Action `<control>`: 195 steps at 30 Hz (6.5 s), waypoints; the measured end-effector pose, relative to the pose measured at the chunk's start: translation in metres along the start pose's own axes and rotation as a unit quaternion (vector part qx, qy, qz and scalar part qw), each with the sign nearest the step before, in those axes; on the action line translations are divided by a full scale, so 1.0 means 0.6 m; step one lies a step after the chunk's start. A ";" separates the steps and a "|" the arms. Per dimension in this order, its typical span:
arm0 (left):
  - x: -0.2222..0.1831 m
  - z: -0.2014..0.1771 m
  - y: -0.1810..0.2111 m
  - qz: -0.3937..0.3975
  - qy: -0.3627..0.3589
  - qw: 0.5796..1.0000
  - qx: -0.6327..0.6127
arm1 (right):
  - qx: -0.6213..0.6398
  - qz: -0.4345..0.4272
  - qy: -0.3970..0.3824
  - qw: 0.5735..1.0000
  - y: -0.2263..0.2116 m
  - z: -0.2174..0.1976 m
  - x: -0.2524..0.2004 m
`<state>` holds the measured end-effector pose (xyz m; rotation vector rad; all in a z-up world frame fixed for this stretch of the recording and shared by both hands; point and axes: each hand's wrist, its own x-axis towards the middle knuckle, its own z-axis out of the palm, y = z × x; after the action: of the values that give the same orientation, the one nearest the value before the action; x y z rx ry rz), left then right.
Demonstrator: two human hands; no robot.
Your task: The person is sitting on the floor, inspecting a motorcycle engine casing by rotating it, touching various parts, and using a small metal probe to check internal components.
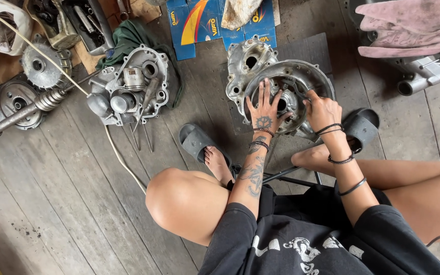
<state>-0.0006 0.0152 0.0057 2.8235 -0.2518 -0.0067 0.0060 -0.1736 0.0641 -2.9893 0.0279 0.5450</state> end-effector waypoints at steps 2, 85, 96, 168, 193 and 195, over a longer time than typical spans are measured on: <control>0.001 0.001 -0.002 0.002 -0.008 1.000 0.002 | -0.001 0.001 -0.003 1.000 -0.006 -0.005 0.000; 0.002 0.001 0.014 -0.020 -0.011 1.000 -0.019 | -0.009 0.049 -0.089 0.995 0.039 0.017 -0.010; 0.004 0.010 0.015 -0.019 -0.012 1.000 0.001 | 0.001 0.006 -0.044 0.999 0.020 0.025 0.028; 0.067 0.262 0.121 -0.423 0.008 0.799 -0.427 | 0.440 0.224 0.027 0.869 0.045 0.157 -0.087; 0.146 0.278 0.067 -0.511 0.008 0.610 -0.606 | 0.433 0.243 -0.019 0.868 0.046 0.134 -0.091; 0.116 0.217 0.101 -0.487 -0.008 0.647 -0.587 | 0.445 0.238 -0.014 0.863 0.043 0.144 -0.089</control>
<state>0.0537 -0.0929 -0.0984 1.3277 0.9509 -0.3048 -0.0753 -0.1904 0.0003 -2.0393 0.7977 0.4393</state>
